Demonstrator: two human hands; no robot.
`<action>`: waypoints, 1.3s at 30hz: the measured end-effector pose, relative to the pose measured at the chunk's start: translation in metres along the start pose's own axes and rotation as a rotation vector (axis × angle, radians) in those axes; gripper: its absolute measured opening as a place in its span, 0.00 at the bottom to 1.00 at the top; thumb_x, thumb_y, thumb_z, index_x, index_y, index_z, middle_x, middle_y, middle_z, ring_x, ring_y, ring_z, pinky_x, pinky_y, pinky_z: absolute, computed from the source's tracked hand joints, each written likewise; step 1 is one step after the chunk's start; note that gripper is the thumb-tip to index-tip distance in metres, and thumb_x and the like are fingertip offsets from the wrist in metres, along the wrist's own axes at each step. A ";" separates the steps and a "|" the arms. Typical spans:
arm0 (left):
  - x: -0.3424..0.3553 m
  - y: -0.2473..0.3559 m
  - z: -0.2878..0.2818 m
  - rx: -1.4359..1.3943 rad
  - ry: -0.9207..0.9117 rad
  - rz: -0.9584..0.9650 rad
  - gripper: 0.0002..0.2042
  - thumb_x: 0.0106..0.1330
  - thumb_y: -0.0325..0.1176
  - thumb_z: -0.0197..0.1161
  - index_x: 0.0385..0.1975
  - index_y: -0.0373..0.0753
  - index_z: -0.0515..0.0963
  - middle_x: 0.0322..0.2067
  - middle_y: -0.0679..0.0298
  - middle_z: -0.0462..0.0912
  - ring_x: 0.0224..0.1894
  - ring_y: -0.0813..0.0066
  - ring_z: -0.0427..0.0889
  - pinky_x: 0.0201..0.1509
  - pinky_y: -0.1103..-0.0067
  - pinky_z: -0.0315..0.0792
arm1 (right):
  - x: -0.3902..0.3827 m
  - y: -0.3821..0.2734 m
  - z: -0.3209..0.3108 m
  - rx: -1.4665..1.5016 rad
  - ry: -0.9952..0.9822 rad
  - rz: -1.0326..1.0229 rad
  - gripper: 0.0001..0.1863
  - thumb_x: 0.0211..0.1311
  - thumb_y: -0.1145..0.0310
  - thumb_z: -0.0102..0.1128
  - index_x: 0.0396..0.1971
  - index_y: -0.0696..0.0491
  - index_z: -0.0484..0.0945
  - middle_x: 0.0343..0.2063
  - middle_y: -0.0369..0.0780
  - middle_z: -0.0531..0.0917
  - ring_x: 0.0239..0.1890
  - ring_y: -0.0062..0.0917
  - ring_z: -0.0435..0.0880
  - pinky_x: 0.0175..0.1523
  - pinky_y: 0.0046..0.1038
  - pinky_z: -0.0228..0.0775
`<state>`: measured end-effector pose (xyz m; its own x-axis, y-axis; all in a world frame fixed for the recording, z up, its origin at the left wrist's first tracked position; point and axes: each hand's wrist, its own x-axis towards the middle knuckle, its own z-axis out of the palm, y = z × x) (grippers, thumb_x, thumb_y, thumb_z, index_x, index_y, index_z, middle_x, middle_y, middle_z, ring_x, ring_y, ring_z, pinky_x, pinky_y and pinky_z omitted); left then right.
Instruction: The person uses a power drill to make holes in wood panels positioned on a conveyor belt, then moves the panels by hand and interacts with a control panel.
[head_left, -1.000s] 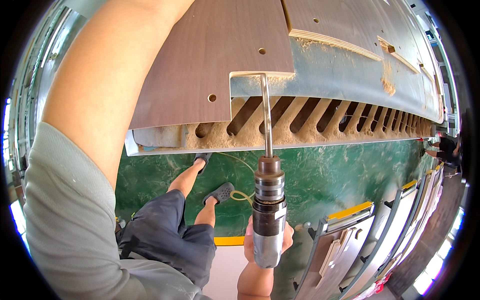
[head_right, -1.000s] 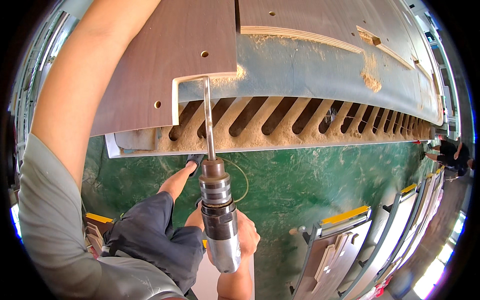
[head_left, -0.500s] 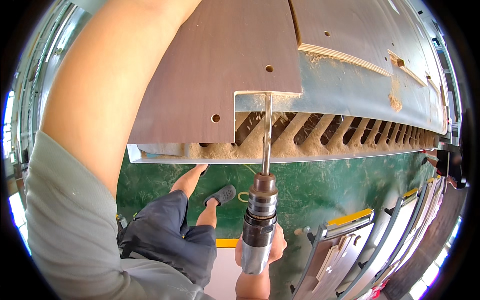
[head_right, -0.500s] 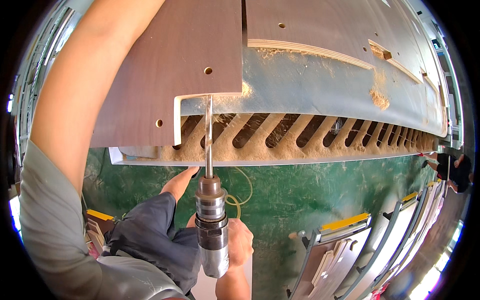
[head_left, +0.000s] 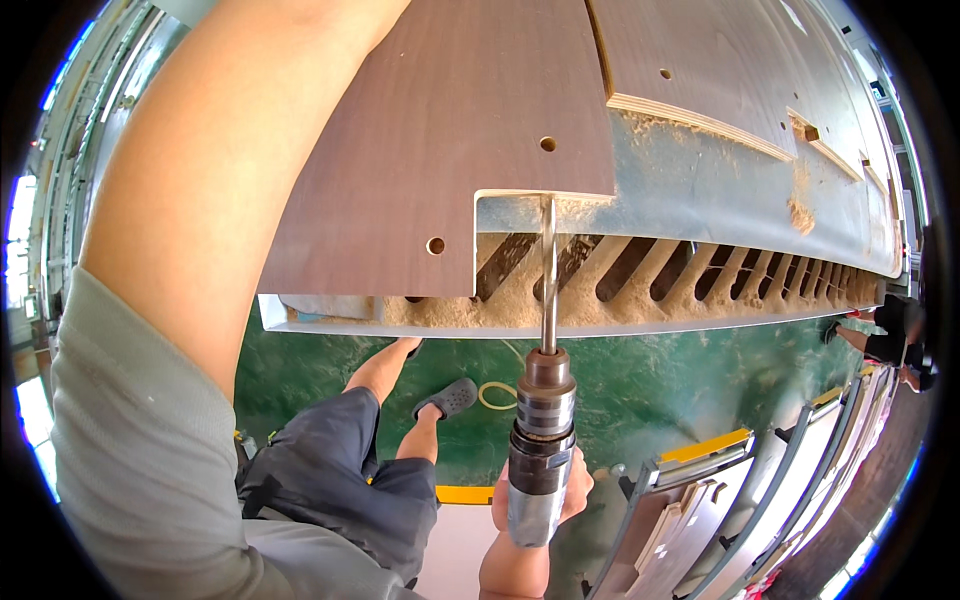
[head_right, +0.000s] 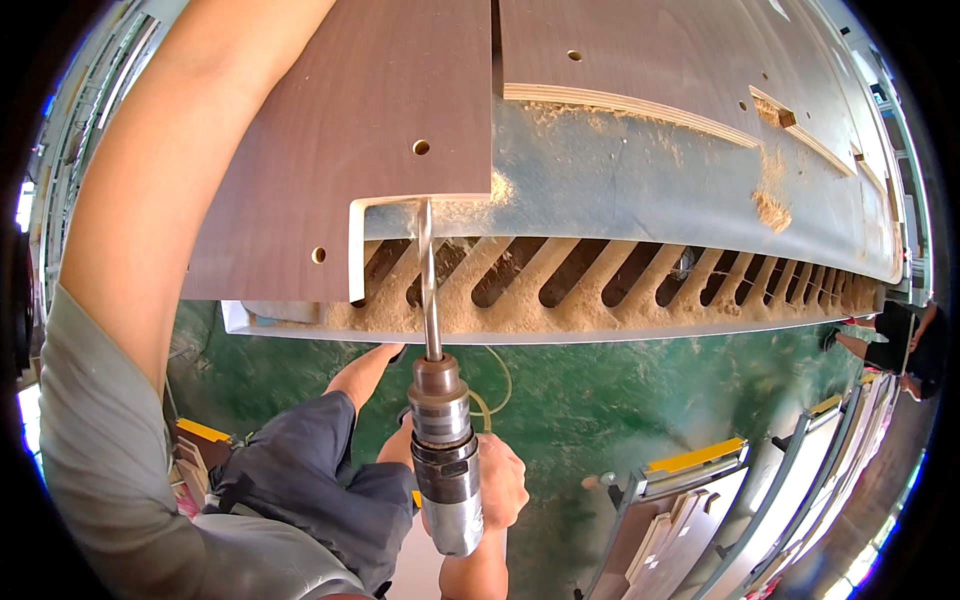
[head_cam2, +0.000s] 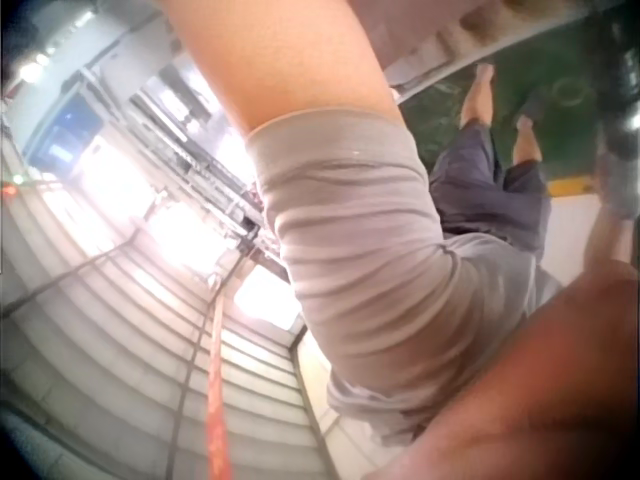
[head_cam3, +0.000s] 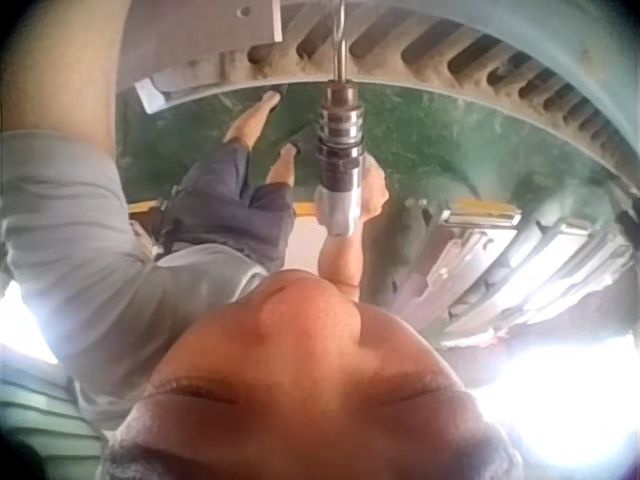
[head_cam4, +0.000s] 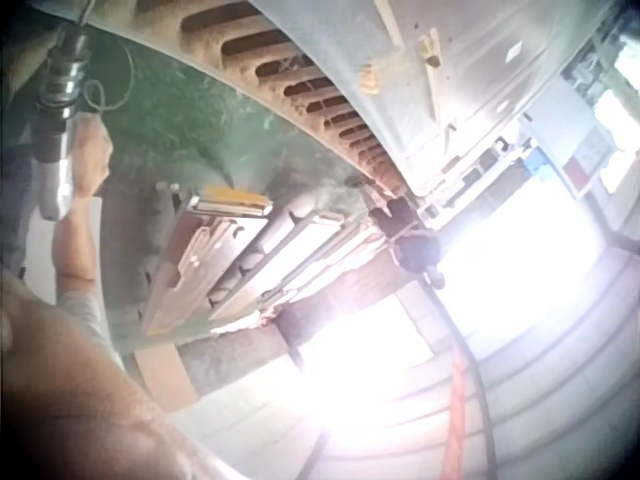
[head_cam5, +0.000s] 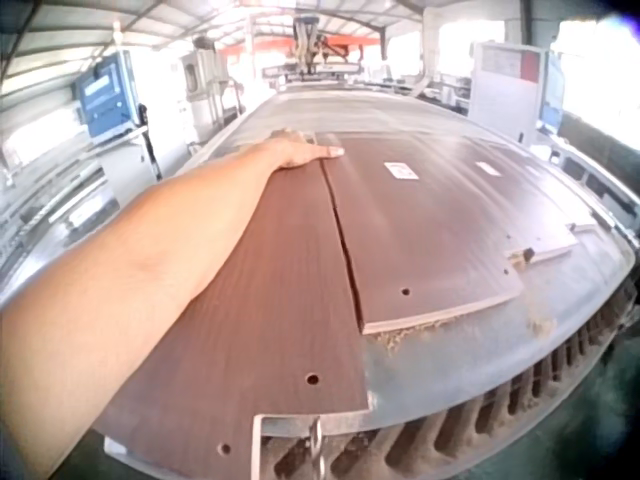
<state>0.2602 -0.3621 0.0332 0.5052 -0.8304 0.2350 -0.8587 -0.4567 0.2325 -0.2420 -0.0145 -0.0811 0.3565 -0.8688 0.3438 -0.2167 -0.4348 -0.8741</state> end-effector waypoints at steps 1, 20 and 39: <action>0.000 0.001 0.000 0.001 0.000 0.001 0.53 0.54 0.77 0.48 0.64 0.29 0.66 0.67 0.42 0.60 0.72 0.50 0.58 0.74 0.66 0.53 | -0.001 0.003 0.000 0.064 0.029 0.014 0.16 0.45 0.66 0.68 0.32 0.59 0.77 0.24 0.42 0.80 0.22 0.29 0.79 0.29 0.26 0.68; 0.003 0.005 -0.001 0.026 0.007 -0.015 0.55 0.50 0.79 0.51 0.62 0.28 0.68 0.66 0.39 0.62 0.71 0.49 0.60 0.73 0.66 0.55 | 0.003 0.009 0.009 0.160 0.047 0.001 0.18 0.43 0.64 0.64 0.29 0.64 0.77 0.24 0.47 0.83 0.24 0.34 0.82 0.34 0.28 0.75; 0.011 0.004 0.007 0.058 0.043 -0.064 0.58 0.50 0.81 0.50 0.68 0.30 0.59 0.71 0.41 0.53 0.74 0.49 0.51 0.76 0.65 0.49 | 0.012 0.007 -0.002 0.011 -0.062 -0.026 0.21 0.39 0.63 0.66 0.33 0.61 0.79 0.27 0.46 0.84 0.26 0.38 0.83 0.38 0.32 0.76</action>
<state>0.2618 -0.3751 0.0299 0.5616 -0.7848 0.2621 -0.8273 -0.5272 0.1941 -0.2406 -0.0285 -0.0825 0.4179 -0.8407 0.3444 -0.1967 -0.4538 -0.8691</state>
